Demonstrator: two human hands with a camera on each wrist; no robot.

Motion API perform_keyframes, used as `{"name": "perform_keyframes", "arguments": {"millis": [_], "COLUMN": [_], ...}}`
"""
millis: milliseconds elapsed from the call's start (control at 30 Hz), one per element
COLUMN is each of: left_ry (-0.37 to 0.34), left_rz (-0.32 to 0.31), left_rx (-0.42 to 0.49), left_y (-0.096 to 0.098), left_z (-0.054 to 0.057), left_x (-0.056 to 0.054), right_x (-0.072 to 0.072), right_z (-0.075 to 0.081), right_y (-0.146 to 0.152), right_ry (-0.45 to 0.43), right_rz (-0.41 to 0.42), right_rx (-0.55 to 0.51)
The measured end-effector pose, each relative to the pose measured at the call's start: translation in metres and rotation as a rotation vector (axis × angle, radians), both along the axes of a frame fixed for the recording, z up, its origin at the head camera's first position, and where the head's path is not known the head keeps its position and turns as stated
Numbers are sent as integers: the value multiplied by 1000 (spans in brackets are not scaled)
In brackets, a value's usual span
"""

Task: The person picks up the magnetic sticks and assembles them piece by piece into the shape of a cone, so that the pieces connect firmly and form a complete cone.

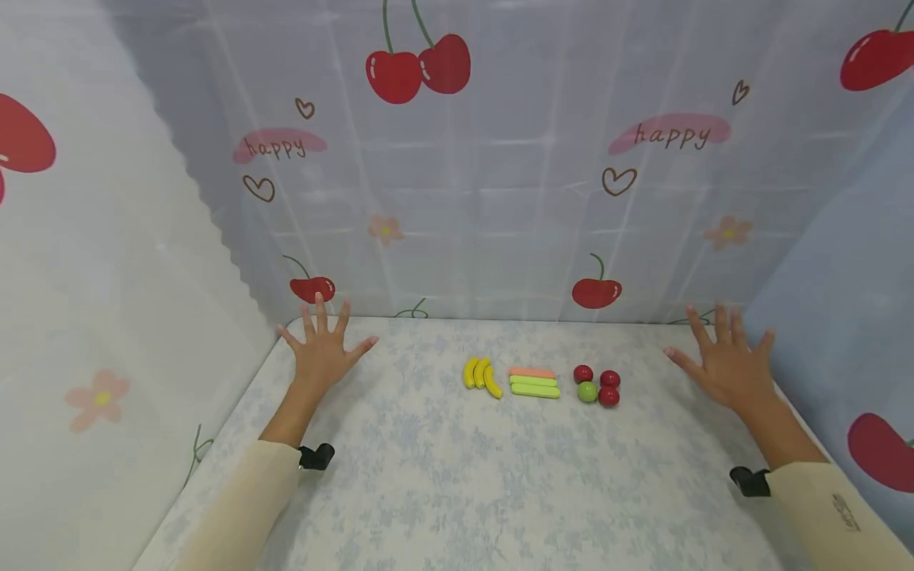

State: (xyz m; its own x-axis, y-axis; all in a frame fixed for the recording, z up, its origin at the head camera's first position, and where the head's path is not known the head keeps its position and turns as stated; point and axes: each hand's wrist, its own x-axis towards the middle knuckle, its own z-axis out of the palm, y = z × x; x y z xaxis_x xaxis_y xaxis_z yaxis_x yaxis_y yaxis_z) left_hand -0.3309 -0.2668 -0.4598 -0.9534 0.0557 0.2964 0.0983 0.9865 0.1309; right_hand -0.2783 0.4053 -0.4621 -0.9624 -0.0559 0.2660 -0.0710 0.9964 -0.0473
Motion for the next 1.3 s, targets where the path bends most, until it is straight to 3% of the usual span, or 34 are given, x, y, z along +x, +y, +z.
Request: {"name": "perform_keyframes", "arguments": {"millis": [200, 400, 533, 833, 1067, 1300], "left_ry": [-74, -72, -47, -101, -122, -186], "left_rz": [-52, -107, -166, -225, -265, -273], "left_rx": [67, 121, 165, 273, 320, 366], "left_y": [9, 28, 43, 83, 112, 138], "left_z": [-8, -12, -15, -20, -24, -29], "left_x": [7, 20, 25, 36, 35, 28], "right_x": [6, 19, 28, 44, 54, 56], "right_z": [-5, -6, -4, -5, -7, -12], "right_y": [-8, -24, -39, -65, -79, -92], "right_ry": [-53, -51, -41, -25, -58, -103], "right_rz": [11, 67, 88, 143, 156, 173], "right_rx": [-86, -181, -190, -244, -340, -298]}}
